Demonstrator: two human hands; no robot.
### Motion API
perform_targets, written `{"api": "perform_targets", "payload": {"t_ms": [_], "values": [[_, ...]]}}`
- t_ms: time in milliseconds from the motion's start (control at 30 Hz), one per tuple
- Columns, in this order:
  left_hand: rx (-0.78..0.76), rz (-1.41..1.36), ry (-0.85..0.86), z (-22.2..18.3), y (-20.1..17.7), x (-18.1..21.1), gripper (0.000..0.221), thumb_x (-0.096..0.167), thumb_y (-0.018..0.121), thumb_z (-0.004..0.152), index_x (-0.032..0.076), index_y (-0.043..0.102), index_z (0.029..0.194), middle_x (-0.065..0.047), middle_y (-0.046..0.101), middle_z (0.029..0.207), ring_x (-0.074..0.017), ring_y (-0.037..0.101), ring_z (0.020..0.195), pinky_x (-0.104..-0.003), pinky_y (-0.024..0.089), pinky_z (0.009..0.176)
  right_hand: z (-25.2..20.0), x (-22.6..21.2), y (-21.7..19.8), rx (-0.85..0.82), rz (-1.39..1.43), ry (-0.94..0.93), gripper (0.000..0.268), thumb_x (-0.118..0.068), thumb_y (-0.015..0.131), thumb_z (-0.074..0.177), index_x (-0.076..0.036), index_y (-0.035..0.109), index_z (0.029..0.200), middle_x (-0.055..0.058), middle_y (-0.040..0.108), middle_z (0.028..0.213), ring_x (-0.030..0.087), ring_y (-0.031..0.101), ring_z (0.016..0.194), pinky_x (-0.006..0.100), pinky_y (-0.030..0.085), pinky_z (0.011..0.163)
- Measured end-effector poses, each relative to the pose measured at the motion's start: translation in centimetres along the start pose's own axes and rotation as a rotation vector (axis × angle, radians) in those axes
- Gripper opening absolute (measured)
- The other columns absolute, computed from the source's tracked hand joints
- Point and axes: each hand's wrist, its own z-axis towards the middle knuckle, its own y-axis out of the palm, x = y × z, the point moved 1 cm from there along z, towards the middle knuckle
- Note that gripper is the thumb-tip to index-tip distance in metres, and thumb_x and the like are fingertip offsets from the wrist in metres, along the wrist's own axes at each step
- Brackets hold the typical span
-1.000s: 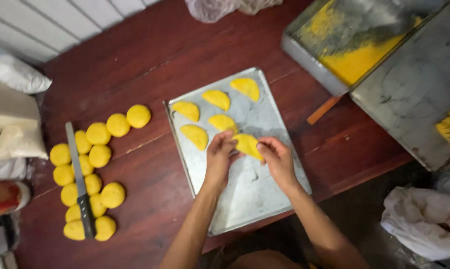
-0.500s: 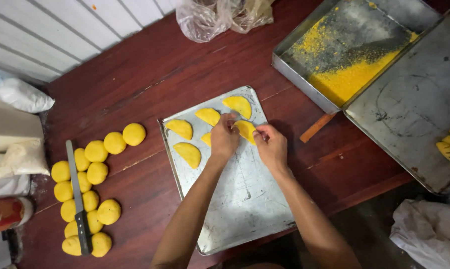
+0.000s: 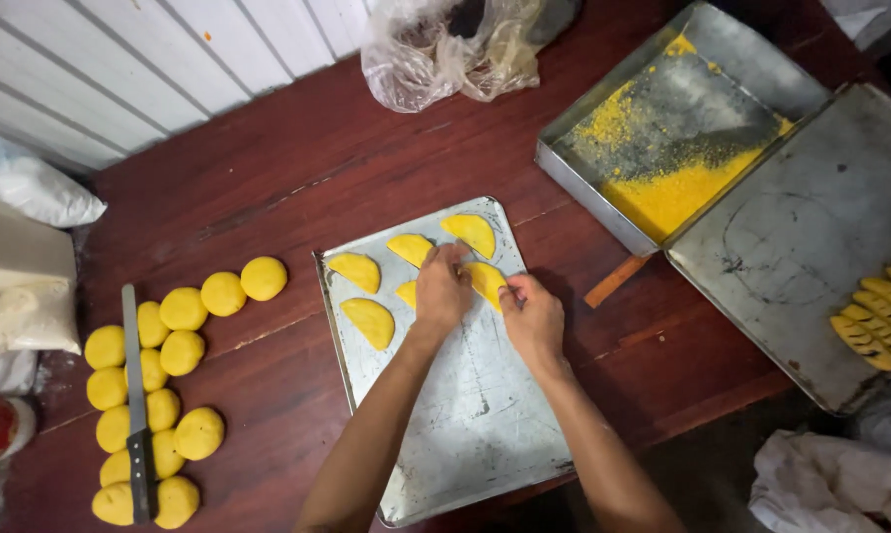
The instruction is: Flattening dough balls and cutting them into semi-circular shapes before placing them on a baking tray.
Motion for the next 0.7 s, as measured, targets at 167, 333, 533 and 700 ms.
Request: {"api": "perform_targets", "payload": {"t_ms": [167, 333, 533, 700], "values": [[0.091, -0.377, -0.019, 0.0, -3.7, -1.0, 0.023, 0.005, 0.063, 0.087, 0.013, 0.069, 0.108, -0.014, 0.072, 0.1, -0.0363, 0.071, 0.101, -0.044, 0.058, 0.087, -2.1, -0.4, -1.6, -0.019, -0.088, -0.047, 0.03, -0.038, 0.072, 0.085, -0.023, 0.076, 0.111, 0.011, 0.078, 0.099, 0.036, 0.073, 0.098, 0.048, 0.058, 0.085], [0.228, -0.497, -0.092, -7.9, -11.2, -2.7, 0.026, 0.001, 0.064, 0.091, 0.013, 0.068, 0.114, -0.012, 0.074, 0.108, -0.0295, 0.072, 0.108, -0.038, 0.062, 0.083, -5.3, -2.3, -2.8, 0.07, -0.125, -0.21, 0.034, -0.033, 0.074, 0.085, -0.019, 0.074, 0.115, 0.012, 0.074, 0.106, 0.036, 0.072, 0.093, 0.049, 0.057, 0.084], [0.259, -0.196, -0.096, -23.2, -14.6, -9.9, 0.031, 0.01, 0.06, 0.091, 0.009, 0.07, 0.12, -0.005, 0.072, 0.096, -0.017, 0.061, 0.068, -0.029, 0.053, 0.061, -6.0, -3.5, 0.0, 0.004, -0.164, -0.892, 0.07, -0.031, 0.065, 0.095, 0.006, 0.042, 0.15, 0.03, 0.039, 0.158, 0.05, 0.038, 0.146, 0.053, 0.029, 0.122], [0.548, -0.241, -0.192, -33.3, -21.1, -13.7, 0.024, 0.004, 0.062, 0.089, 0.007, 0.072, 0.11, -0.004, 0.077, 0.105, -0.0197, 0.075, 0.082, -0.028, 0.059, 0.071, -6.6, -1.2, 2.8, -0.012, -0.643, -0.864, 0.074, -0.046, 0.061, 0.091, -0.002, 0.046, 0.149, 0.027, 0.039, 0.159, 0.054, 0.032, 0.145, 0.084, 0.021, 0.104]]}}
